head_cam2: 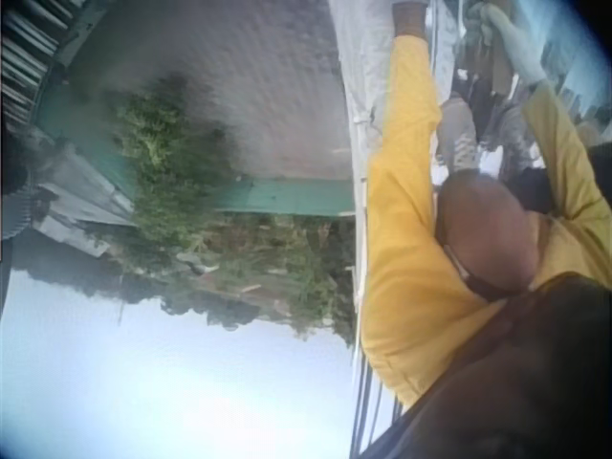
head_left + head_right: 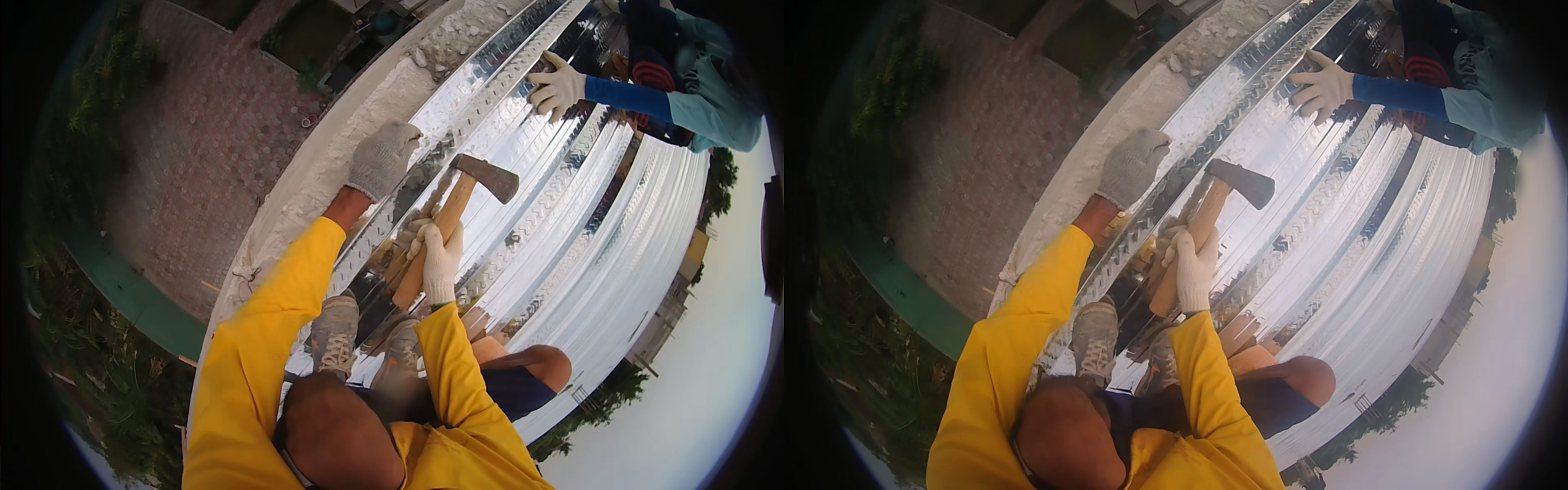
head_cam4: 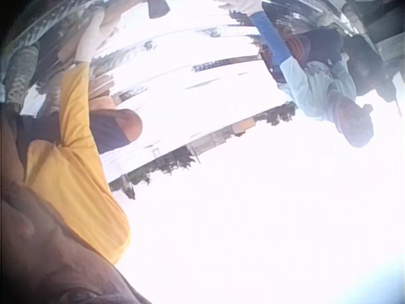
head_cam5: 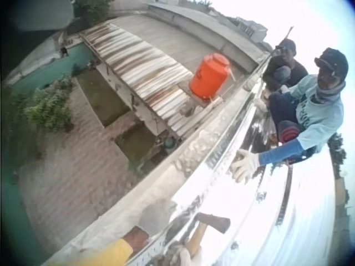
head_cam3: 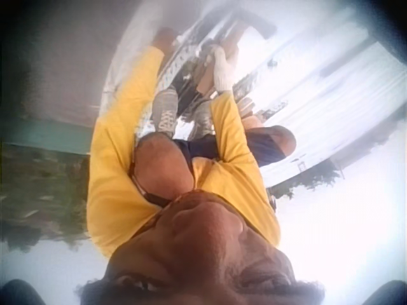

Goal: The person is installing metal roof sheets on a corrugated roof. They use a hammer to drive nails into the roof sheets, securing them in place. The person moves along the roof, picking up nails from a bucket and hammering them into the sheets.

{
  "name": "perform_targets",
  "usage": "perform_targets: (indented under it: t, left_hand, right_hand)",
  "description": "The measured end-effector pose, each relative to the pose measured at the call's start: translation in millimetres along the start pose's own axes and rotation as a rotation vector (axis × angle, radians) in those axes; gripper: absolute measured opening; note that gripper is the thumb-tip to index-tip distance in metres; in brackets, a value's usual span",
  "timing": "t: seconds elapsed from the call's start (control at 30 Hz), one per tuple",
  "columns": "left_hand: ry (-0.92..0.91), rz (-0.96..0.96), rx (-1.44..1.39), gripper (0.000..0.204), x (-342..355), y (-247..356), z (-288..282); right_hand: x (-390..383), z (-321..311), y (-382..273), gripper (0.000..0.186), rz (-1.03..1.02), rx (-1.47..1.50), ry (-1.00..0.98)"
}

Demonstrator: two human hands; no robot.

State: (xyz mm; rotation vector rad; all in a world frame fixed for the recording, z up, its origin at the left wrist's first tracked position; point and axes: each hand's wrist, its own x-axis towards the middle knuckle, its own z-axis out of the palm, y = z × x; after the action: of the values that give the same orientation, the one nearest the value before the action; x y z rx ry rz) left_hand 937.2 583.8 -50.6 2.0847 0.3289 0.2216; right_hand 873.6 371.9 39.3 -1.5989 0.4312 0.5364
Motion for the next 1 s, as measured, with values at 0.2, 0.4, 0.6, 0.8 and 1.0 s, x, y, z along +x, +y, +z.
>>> perform_targets:
  t: [0.2,0.4,0.6,0.8,1.0]
  left_hand:
    - [-0.324,-0.014,-0.167,0.030,111.3,-20.4,-27.8]
    - [-0.421,0.031,-0.078,0.028,130.5,-25.7,-33.4]
    - [-0.420,0.114,-0.002,0.024,114.5,-8.4,-27.6]
    - [-0.384,0.106,-0.016,0.028,104.2,-11.1,-19.4]
    - [-0.203,0.119,-0.025,0.027,86.5,-24.1,-8.3]
  right_hand:
    - [2.2,-7.0,6.6,0.036,0.003,0.021,-0.027]
    - [3.0,-11.8,9.8,0.029,-0.008,0.012,-0.034]
    - [4.6,-16.7,13.3,0.027,-0.019,0.048,-0.057]
    - [6.6,-19.7,20.4,0.037,-0.064,0.056,-0.084]
    - [-31.0,-5.1,-10.5,0.042,0.008,0.241,-0.134]
